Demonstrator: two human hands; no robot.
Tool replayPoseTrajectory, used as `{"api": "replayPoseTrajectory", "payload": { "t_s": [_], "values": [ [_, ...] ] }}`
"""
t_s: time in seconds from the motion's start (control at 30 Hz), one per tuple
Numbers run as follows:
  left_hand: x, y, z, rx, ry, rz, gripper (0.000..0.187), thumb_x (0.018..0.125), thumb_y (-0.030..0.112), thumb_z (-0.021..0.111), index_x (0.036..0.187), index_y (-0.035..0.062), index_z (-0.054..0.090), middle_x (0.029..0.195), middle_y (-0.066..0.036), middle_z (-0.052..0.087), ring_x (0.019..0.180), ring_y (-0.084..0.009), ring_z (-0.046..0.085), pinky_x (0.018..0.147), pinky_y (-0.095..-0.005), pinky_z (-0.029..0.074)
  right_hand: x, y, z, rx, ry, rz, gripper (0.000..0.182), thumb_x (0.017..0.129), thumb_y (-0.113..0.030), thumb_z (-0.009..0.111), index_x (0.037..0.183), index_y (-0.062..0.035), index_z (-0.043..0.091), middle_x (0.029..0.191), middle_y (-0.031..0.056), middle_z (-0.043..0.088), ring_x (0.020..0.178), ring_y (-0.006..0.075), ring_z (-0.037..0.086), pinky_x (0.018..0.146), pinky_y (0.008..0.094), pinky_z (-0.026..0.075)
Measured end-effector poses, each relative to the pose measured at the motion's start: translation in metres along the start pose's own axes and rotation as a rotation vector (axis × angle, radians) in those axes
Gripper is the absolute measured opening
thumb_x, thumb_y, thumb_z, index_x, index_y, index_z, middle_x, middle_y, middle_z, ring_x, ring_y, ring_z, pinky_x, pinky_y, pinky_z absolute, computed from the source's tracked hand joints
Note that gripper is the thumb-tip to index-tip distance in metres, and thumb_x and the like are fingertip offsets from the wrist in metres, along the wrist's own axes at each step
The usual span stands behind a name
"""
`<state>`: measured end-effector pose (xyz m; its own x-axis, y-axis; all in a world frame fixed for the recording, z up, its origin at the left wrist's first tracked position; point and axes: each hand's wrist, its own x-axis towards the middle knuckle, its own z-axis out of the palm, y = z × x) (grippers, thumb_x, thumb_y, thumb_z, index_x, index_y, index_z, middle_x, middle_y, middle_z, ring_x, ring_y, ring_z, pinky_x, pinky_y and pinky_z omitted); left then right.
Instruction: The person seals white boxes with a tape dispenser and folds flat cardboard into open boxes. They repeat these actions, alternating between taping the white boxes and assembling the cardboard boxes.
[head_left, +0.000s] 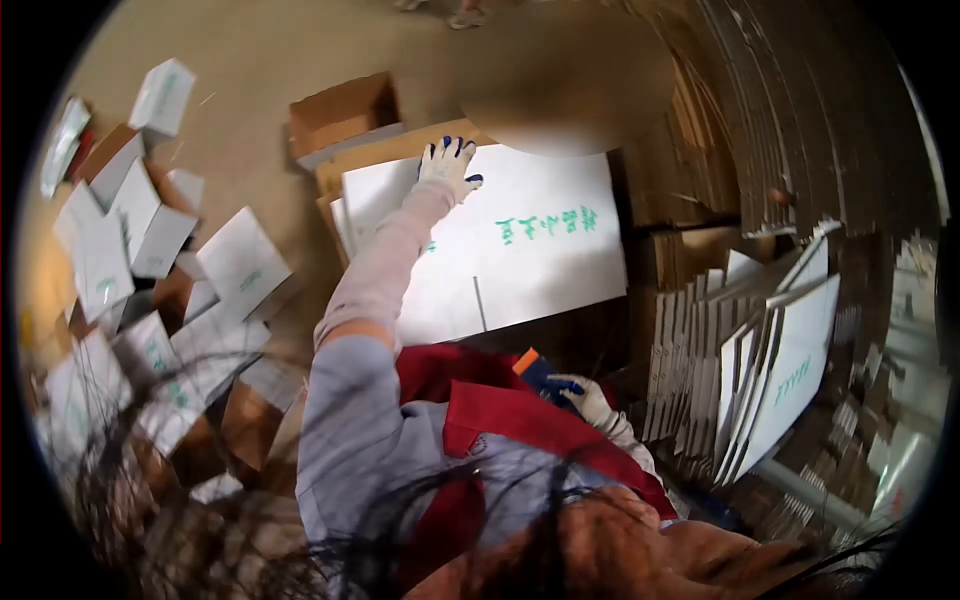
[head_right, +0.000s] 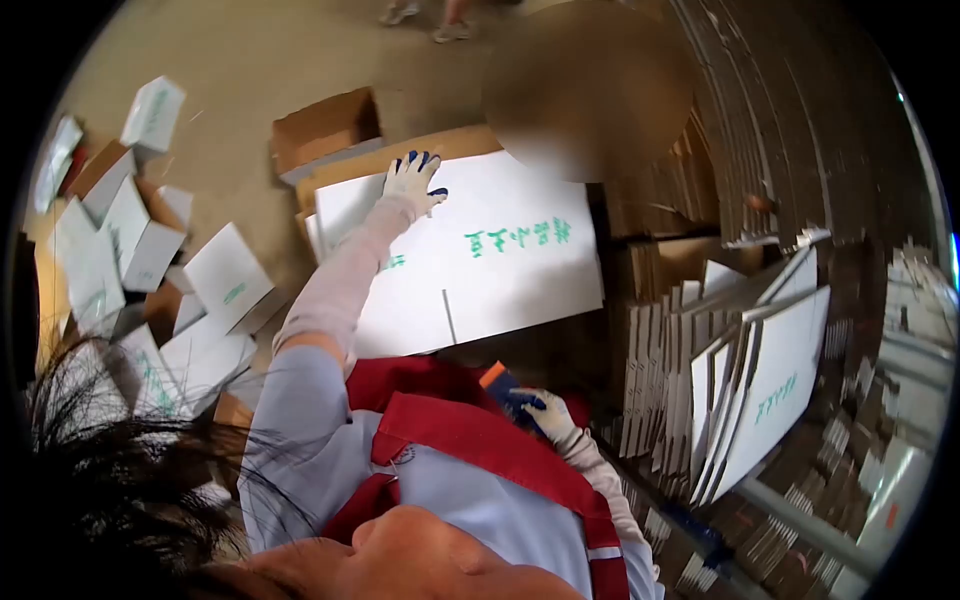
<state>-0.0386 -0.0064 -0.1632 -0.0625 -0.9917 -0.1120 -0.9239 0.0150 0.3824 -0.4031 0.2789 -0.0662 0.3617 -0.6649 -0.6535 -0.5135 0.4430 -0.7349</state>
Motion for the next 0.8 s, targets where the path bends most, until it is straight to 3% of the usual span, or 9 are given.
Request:
{"api": "replayPoseTrajectory", "payload": {
  "t_s": [0.07,0.2,0.3,0.5,0.63,0.7,0.73,0.77,0.8],
  "values": [
    [0.027,0.023,0.021,0.121,-0.11,0.027,0.082,0.074,0.044,0.068,0.141,0.0156,0.029,0.143,-0.014,0.032,0.134,-0.0321,0.026,0.11,-0.0475,0.019,-0.033,0.002,0.008,0.343,-0.06,0.151,0.035,0.087,0.003,0.05,0.12,-0.0045,0.057,0.109,0.0075,0.062,0.1,0.0143,0.057,0.091,0.0275,0.044],
    [0.026,0.02,0.037,0.259,-0.304,-0.056,0.088,0.071,0.046,0.07,0.141,0.0157,0.027,0.145,-0.016,0.028,0.134,-0.038,0.023,0.11,-0.05,0.017,-0.07,0.002,0.026,0.544,0.13,0.279,0.034,0.087,0.0,0.052,0.121,-0.0006,0.055,0.108,0.0091,0.063,0.101,0.0163,0.058,0.093,0.0283,0.043],
    [0.005,0.014,0.032,0.257,-0.405,-0.106,0.087,0.069,0.046,0.072,0.14,0.0157,0.03,0.145,-0.014,0.028,0.134,-0.0377,0.024,0.108,-0.0477,0.023,-0.073,0.019,0.026,0.463,0.237,0.13,0.033,0.087,-0.001,0.052,0.12,-0.0003,0.056,0.108,0.0092,0.063,0.101,0.0164,0.058,0.093,0.0286,0.043],
    [0.002,-0.001,-0.015,0.159,-0.423,-0.236,0.081,0.065,0.047,0.074,0.131,0.0099,0.045,0.123,-0.012,0.056,0.111,-0.027,0.055,0.093,-0.0369,0.044,-0.06,0.033,-0.004,0.377,0.427,-0.244,0.033,0.086,-0.002,0.054,0.118,0.0004,0.057,0.108,0.0094,0.063,0.101,0.0166,0.058,0.092,0.0293,0.043],
    [-0.043,0.056,-0.109,0.26,-0.538,-0.043,0.07,0.061,0.046,0.075,0.118,0.0081,0.057,0.112,-0.014,0.062,0.102,-0.029,0.059,0.087,-0.0366,0.048,-0.045,-0.002,-0.066,0.44,0.475,-0.519,0.031,0.085,-0.007,0.055,0.113,0.0022,0.058,0.109,0.0098,0.061,0.098,0.0175,0.058,0.09,0.0313,0.045],
    [-0.101,0.109,-0.166,0.043,-0.618,-0.016,0.069,0.061,0.046,0.075,0.114,0.0052,0.059,0.106,-0.015,0.063,0.097,-0.0297,0.06,0.084,-0.0375,0.047,-0.082,-0.085,-0.083,0.59,0.5,-0.644,0.03,0.086,-0.012,0.054,0.113,0.0007,0.057,0.105,0.0114,0.061,0.093,0.0187,0.059,0.084,0.0321,0.047],
    [-0.126,0.119,-0.179,0.133,-0.469,0.112,0.058,0.063,0.039,0.072,0.11,0.0073,0.061,0.105,-0.013,0.063,0.097,-0.0296,0.06,0.084,-0.0375,0.047,-0.08,-0.075,-0.106,0.346,0.658,-0.768,0.032,0.087,-0.015,0.053,0.113,0.0023,0.057,0.104,0.0132,0.061,0.092,0.0196,0.059,0.083,0.0324,0.047],
    [-0.142,0.132,-0.203,0.142,-0.466,0.087,0.058,0.063,0.039,0.072,0.11,0.0073,0.061,0.105,-0.013,0.063,0.097,-0.0296,0.06,0.084,-0.0375,0.047,-0.093,-0.097,-0.111,0.627,0.694,-0.72,0.036,0.087,-0.021,0.053,0.112,0.0046,0.056,0.102,0.0142,0.061,0.089,0.0207,0.06,0.082,0.033,0.048],
    [-0.159,0.145,-0.23,0.206,-0.482,0.169,0.053,0.064,0.034,0.071,0.109,0.008,0.062,0.104,-0.012,0.063,0.098,-0.0292,0.059,0.084,-0.0381,0.047,-0.11,-0.108,-0.132,0.561,0.6,-0.844,0.036,0.088,-0.016,0.047,0.116,0.0061,0.053,0.111,0.0171,0.059,0.103,0.0215,0.057,0.091,0.0316,0.043]
  ]
}}
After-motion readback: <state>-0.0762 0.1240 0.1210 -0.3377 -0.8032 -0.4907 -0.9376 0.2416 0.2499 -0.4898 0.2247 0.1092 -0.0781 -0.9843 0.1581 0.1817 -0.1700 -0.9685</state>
